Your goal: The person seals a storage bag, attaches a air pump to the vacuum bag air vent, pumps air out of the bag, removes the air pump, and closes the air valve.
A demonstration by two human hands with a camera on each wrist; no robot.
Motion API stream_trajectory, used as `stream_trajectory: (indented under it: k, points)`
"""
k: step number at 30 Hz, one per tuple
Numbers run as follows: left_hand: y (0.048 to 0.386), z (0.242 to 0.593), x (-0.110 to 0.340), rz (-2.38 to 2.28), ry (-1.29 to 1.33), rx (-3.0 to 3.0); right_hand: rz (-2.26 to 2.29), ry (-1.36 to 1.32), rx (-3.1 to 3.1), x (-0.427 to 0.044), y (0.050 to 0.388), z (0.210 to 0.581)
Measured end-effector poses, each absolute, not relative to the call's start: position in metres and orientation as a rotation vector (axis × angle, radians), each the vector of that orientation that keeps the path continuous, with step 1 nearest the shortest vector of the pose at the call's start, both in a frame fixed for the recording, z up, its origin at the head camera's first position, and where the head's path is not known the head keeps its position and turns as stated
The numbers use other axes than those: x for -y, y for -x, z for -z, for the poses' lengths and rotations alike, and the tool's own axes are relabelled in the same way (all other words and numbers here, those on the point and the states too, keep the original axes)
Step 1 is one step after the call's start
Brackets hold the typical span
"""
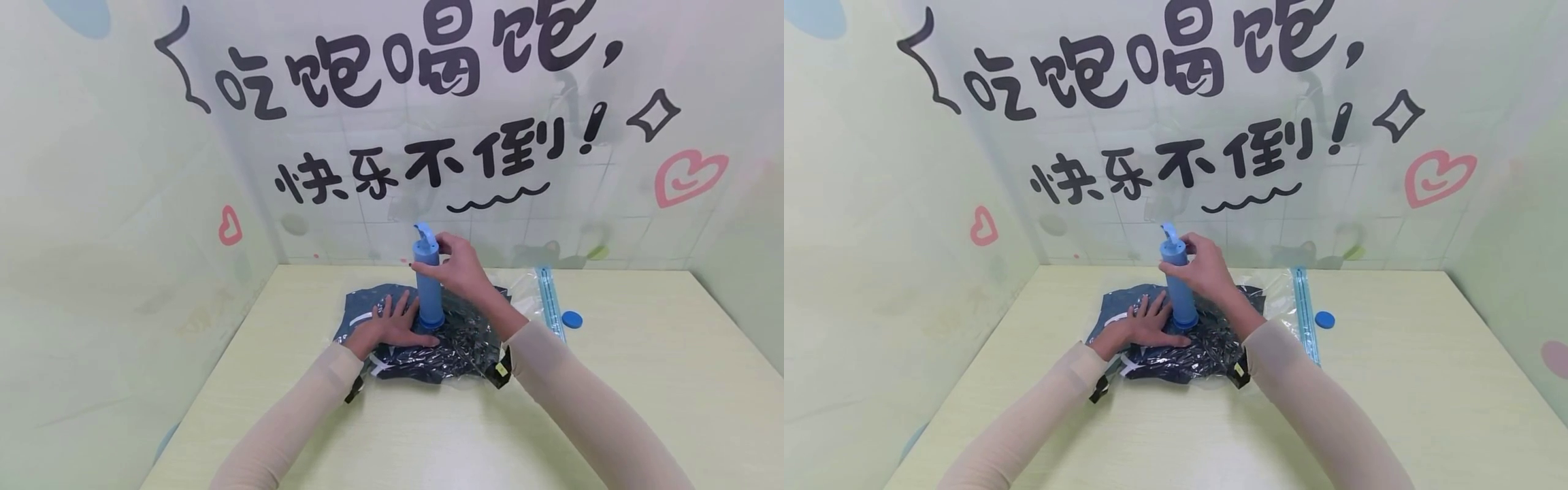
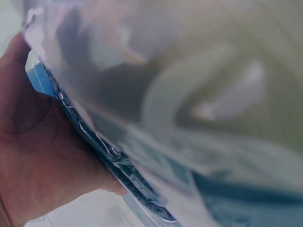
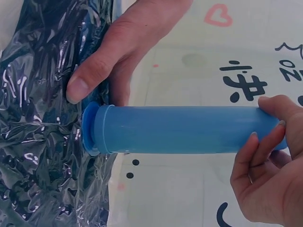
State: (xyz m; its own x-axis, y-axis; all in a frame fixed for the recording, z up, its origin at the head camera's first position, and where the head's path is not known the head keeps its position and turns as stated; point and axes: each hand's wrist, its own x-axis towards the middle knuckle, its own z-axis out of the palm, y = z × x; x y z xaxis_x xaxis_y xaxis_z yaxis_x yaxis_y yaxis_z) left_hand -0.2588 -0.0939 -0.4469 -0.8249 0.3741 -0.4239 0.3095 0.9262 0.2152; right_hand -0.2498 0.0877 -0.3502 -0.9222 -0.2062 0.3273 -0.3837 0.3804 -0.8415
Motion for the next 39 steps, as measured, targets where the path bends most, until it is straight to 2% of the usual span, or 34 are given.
stream_trajectory:
  k: [8, 15, 24, 32, 39]
  points:
    - [0.262, 0.455, 0.094, -0.206, -0.494, -2.626, -1.603, -0.583, 2.507, -0.091, 0.253, 0.348]
    - [0.256, 0.446, 0.094, -0.203, -0.507, -2.624, -1.541, -0.594, 2.487, -0.088, 0.25, 0.354]
    - [0.25, 0.437, 0.091, -0.196, -0.529, -2.631, -1.46, -0.427, 2.559, -0.077, 0.242, 0.352]
    - [0.26, 0.453, 0.093, -0.216, -0.498, -2.632, -1.29, -0.248, 2.558, -0.066, 0.243, 0.356]
    - [0.264, 0.459, 0.094, -0.212, -0.491, -2.636, -1.26, -0.252, 2.558, -0.065, 0.243, 0.357]
